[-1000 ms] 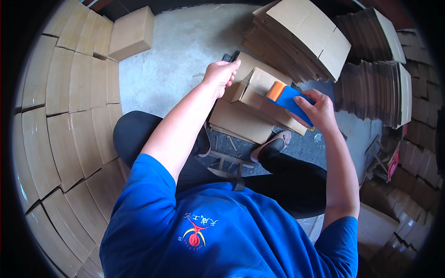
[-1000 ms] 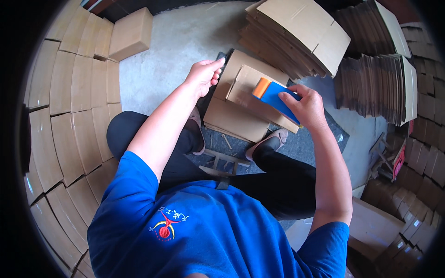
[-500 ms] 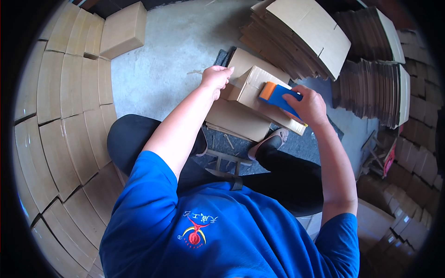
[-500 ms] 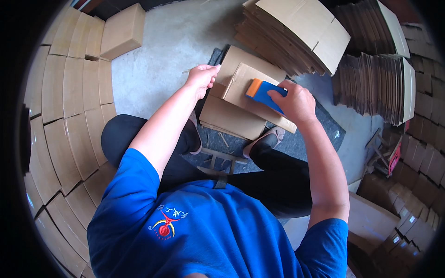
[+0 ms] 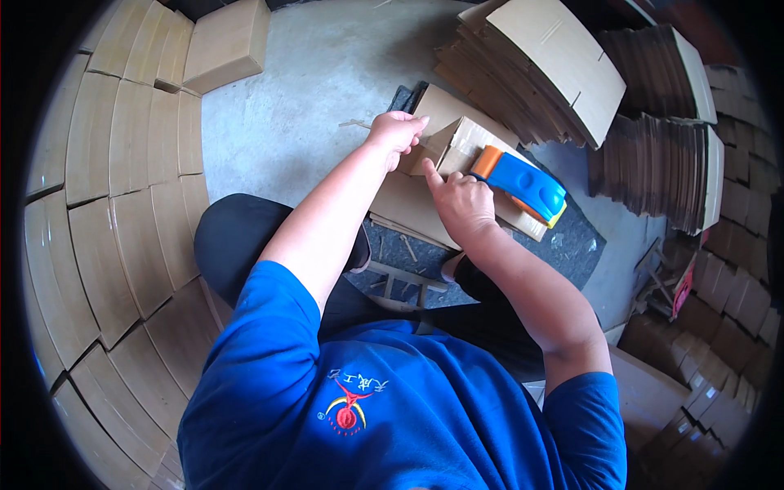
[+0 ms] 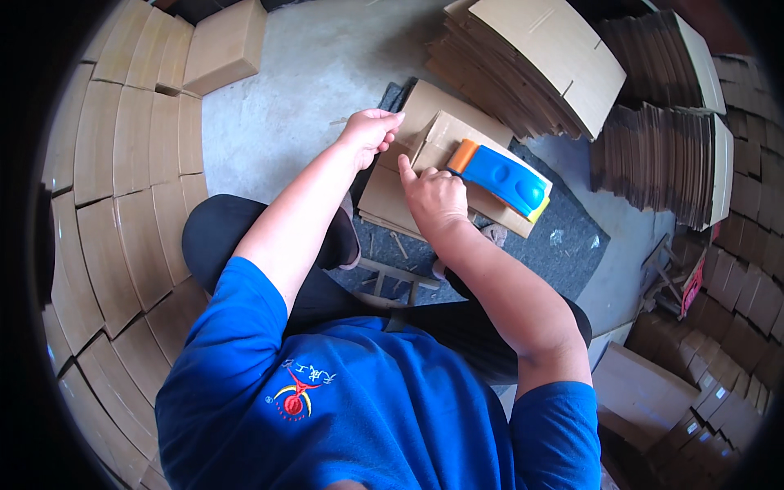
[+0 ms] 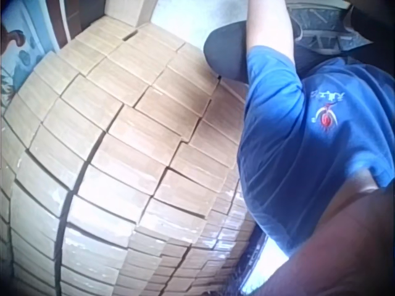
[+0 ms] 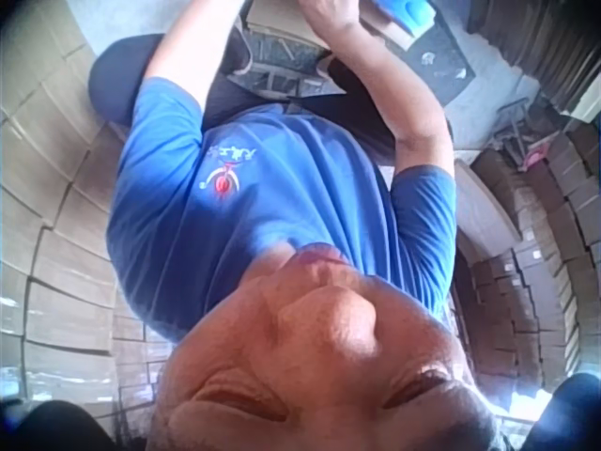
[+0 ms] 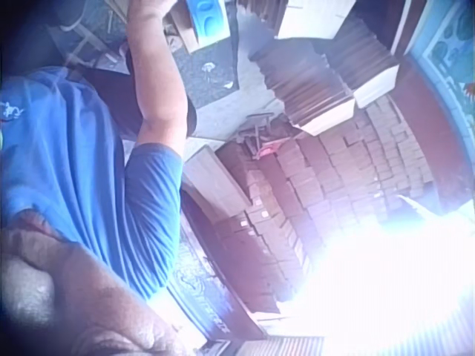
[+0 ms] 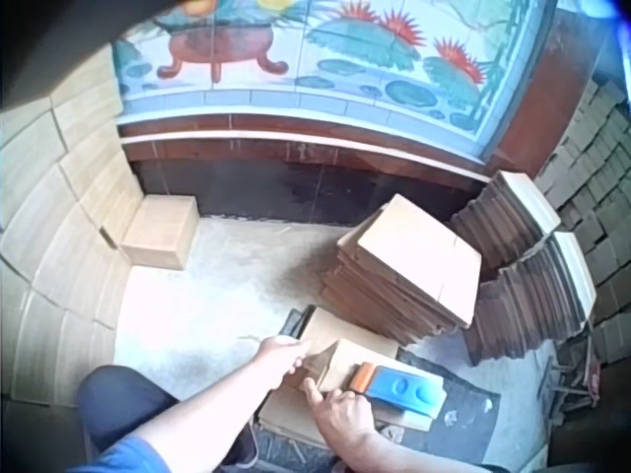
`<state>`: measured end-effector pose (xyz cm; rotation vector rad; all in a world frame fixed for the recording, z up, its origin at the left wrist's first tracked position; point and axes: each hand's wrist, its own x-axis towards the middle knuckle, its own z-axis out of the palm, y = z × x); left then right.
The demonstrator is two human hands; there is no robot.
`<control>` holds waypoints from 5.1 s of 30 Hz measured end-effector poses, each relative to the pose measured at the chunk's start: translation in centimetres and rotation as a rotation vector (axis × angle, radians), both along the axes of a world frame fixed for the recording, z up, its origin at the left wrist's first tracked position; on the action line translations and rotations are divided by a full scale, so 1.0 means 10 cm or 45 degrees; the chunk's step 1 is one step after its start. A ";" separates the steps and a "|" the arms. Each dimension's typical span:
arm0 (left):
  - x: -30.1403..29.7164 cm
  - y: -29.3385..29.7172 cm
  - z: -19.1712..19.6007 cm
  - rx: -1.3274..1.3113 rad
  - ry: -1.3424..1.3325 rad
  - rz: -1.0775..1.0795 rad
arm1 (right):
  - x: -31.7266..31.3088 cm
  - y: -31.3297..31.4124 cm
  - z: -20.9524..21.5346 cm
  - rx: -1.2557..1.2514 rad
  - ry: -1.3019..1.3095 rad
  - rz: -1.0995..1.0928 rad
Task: Assemble and secure cardboard boxes using a handheld tape dispenser.
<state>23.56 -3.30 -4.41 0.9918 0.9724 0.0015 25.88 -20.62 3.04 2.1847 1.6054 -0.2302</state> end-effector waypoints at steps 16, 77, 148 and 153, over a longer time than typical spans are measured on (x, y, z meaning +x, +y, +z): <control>0.14 -0.50 -0.65 -0.069 0.017 0.235 | 0.08 -0.07 -0.24 0.319 0.085 -0.082; 0.50 -1.37 0.20 2.275 0.156 -0.944 | 1.86 -2.59 0.41 0.547 0.930 -1.009; -0.68 1.24 1.32 0.584 0.479 -0.570 | 1.22 0.38 0.90 0.050 0.518 -0.357; -2.19 0.98 0.50 0.898 0.087 0.550 | 0.67 1.84 0.41 0.109 0.407 0.021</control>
